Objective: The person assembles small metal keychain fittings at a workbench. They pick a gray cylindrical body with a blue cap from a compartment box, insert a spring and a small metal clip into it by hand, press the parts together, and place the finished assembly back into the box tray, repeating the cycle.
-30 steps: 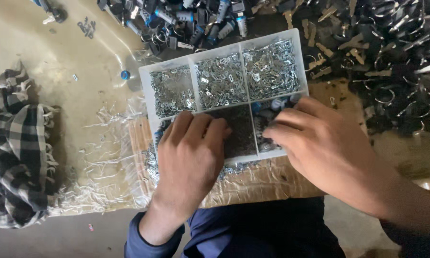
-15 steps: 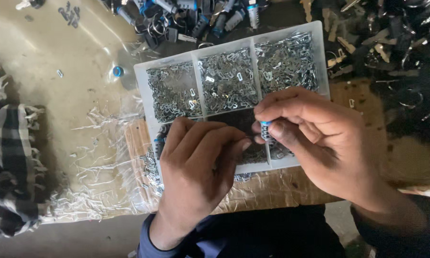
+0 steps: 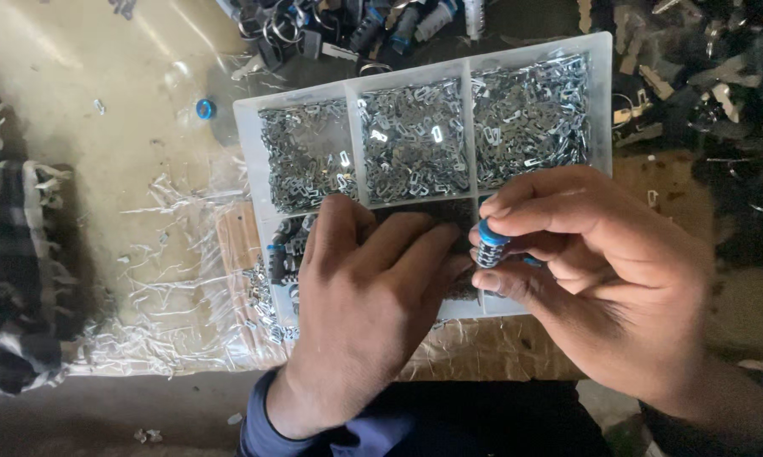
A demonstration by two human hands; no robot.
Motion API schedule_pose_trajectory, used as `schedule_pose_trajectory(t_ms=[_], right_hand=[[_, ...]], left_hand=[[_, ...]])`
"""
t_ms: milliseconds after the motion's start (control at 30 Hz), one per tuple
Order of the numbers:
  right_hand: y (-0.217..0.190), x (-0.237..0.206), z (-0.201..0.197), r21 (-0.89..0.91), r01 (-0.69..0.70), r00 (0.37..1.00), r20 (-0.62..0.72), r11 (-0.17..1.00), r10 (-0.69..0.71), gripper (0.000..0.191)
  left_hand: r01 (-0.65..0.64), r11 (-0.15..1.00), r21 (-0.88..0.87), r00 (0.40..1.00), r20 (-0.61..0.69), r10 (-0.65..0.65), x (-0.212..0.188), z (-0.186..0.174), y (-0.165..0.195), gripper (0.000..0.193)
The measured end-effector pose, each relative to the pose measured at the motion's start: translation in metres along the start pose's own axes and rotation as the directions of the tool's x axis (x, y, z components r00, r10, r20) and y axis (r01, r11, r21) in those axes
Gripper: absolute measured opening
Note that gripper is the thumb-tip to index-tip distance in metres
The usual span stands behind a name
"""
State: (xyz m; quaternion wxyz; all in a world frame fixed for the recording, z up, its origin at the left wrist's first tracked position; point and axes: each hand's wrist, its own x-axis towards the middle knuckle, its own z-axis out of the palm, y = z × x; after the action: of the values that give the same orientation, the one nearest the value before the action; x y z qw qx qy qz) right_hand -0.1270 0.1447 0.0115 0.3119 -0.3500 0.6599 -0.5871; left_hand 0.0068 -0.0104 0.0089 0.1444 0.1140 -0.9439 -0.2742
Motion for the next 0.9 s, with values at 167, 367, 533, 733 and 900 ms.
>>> schedule_pose_trajectory(t_ms=[167,367,533,733,900], right_hand=[[-0.001,0.000,-0.001,-0.031,-0.028,1.000,0.001,0.999,0.028,0.034],[0.000,-0.003,0.000,-0.048,0.013,0.998,0.061,0.999,-0.010,0.031],[0.000,-0.003,-0.001,-0.089,0.071,0.995,0.082,0.994,-0.063,0.031],[-0.003,-0.002,-0.002,-0.149,0.069,0.994,0.089,0.987,-0.056,0.030],[-0.001,-0.002,-0.003,-0.259,0.136,0.988,0.101,0.956,-0.113,0.030]], left_hand=[[0.016,0.991,-0.135,1.000,-0.016,-0.019,0.001,0.001,0.001,0.015],[0.103,0.896,-0.432,0.977,-0.124,-0.172,-0.007,-0.004,0.005,0.015],[0.223,0.621,-0.752,0.924,-0.041,-0.381,-0.013,0.004,0.010,0.030],[0.230,0.467,-0.854,0.902,0.006,-0.432,-0.020,0.006,0.013,0.035],[0.220,0.562,-0.797,0.912,-0.037,-0.409,-0.022,0.006,0.012,0.027]])
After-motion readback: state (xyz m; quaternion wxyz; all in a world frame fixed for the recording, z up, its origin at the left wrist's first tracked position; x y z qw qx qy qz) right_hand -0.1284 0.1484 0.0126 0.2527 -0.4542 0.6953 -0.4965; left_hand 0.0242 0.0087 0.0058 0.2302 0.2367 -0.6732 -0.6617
